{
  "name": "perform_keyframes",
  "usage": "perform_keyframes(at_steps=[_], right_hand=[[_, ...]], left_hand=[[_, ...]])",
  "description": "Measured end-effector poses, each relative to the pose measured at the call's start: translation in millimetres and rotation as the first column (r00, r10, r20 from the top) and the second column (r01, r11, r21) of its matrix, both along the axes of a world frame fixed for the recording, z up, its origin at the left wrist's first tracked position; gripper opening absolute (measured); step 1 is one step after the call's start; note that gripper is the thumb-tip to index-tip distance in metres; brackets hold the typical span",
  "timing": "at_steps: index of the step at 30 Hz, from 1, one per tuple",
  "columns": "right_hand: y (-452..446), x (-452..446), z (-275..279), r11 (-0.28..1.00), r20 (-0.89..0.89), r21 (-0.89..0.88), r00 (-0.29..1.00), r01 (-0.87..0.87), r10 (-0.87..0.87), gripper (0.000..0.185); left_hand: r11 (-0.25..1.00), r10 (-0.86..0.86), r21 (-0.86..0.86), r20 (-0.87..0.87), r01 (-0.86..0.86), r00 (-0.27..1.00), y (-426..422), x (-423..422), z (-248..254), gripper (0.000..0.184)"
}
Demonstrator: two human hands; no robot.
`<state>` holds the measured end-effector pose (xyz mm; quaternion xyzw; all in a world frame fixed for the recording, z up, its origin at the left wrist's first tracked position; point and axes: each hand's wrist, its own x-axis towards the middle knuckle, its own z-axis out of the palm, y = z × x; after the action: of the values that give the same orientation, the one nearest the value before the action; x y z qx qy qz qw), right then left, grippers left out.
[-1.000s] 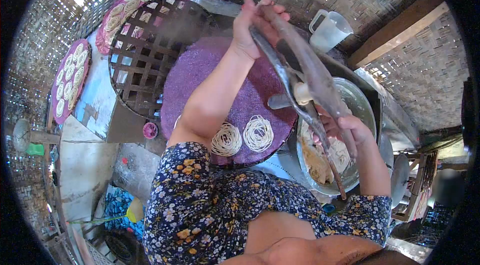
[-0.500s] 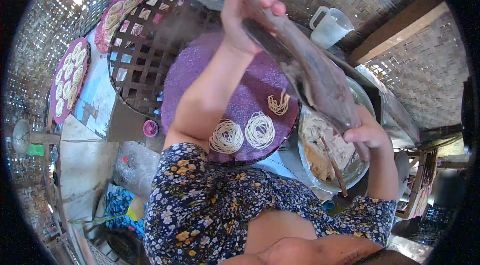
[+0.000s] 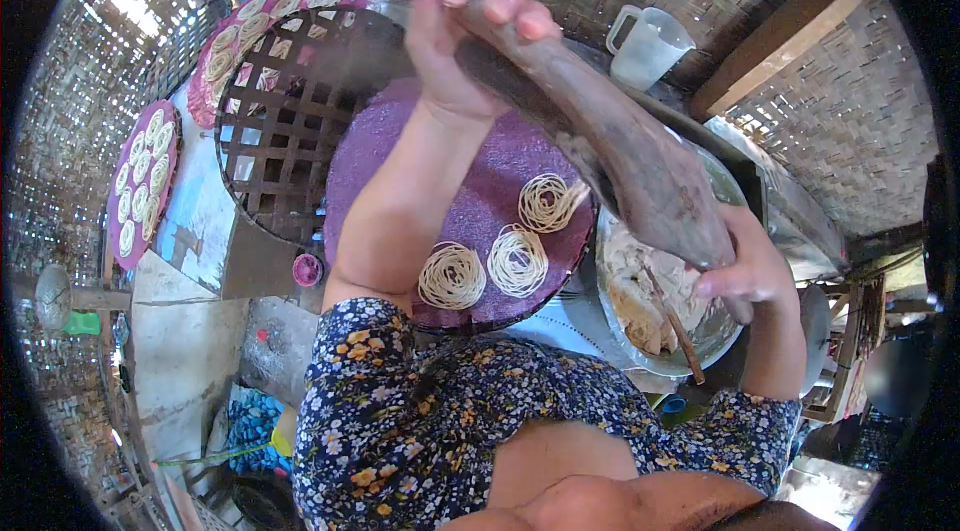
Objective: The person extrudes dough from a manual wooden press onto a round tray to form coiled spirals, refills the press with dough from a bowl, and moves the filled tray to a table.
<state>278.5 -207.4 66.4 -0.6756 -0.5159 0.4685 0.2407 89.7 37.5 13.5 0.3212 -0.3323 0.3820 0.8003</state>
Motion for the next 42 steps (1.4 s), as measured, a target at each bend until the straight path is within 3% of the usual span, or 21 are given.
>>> perform_keyframes(at_steps=[7,9,15,16,17,19,21,23,24,27,33,36,39,42], right_hand=[[7,-11,-16,0.995,-0.083,0.085,0.994,-0.057,0.064,0.076],[3,-13,-19,0.994,-0.153,0.097,0.986,-0.045,0.060,0.075],[-21,-1,-27,0.998,-0.129,0.040,0.991,-0.040,0.045,0.077],[-22,0,-28,0.999,-0.143,0.036,0.989,-0.028,0.033,0.078],[-24,1,-30,0.999,-0.157,0.033,0.987,-0.014,0.019,0.079],[-28,2,-31,1.000,-0.167,0.028,0.986,0.006,-0.002,0.080],[-27,3,-32,0.999,-0.159,0.029,0.987,0.015,-0.010,0.081],[-27,7,-38,0.998,-0.157,0.064,0.988,0.013,-0.002,0.081],[-27,8,-40,0.997,-0.158,0.080,0.987,0.013,0.000,0.081],[-25,7,-39,0.996,-0.148,0.084,0.989,0.012,0.000,0.081],[-26,13,-53,0.982,-0.146,0.172,0.988,0.072,-0.047,0.080],[-28,15,-56,0.973,-0.142,0.180,0.983,0.145,-0.120,0.079],[-31,18,-56,0.965,-0.164,0.183,0.974,0.188,-0.159,0.079],[-36,15,-51,0.960,-0.230,0.171,0.956,0.223,-0.181,0.078]], left_hand=[[0.997,0.020,0.074,-0.081,-0.014,0.997,2,-30,17,0.031],[0.995,-0.099,0.027,-0.004,0.099,0.995,-1,-27,5,0.049],[0.982,-0.170,-0.096,-0.081,0.162,0.982,-21,-7,-16,0.048],[0.971,-0.227,-0.084,-0.032,0.224,0.973,-19,-1,-17,0.051],[0.963,-0.224,-0.188,-0.152,0.194,0.963,-22,3,-18,0.054],[0.926,-0.240,-0.366,-0.386,0.091,0.890,-35,11,-16,0.062],[0.991,-0.099,-0.050,-0.899,0.125,0.427,-50,27,-16,0.059],[0.967,0.155,0.183,-0.975,0.179,0.162,-52,39,-68,0.056],[0.952,0.241,0.272,-0.949,0.142,0.202,-46,43,-116,0.055],[0.979,0.098,0.115,-0.989,0.167,0.107,-64,37,-95,0.050],[0.957,0.240,0.258,-0.961,0.130,0.137,-71,33,-99,0.051],[0.874,0.410,0.423,-0.906,0.240,0.106,-55,33,-116,0.052],[0.636,0.753,0.681,-0.650,0.362,-0.102,-39,31,-133,0.052],[0.023,0.980,0.907,-0.103,0.421,0.170,-59,3,-99,0.051]])
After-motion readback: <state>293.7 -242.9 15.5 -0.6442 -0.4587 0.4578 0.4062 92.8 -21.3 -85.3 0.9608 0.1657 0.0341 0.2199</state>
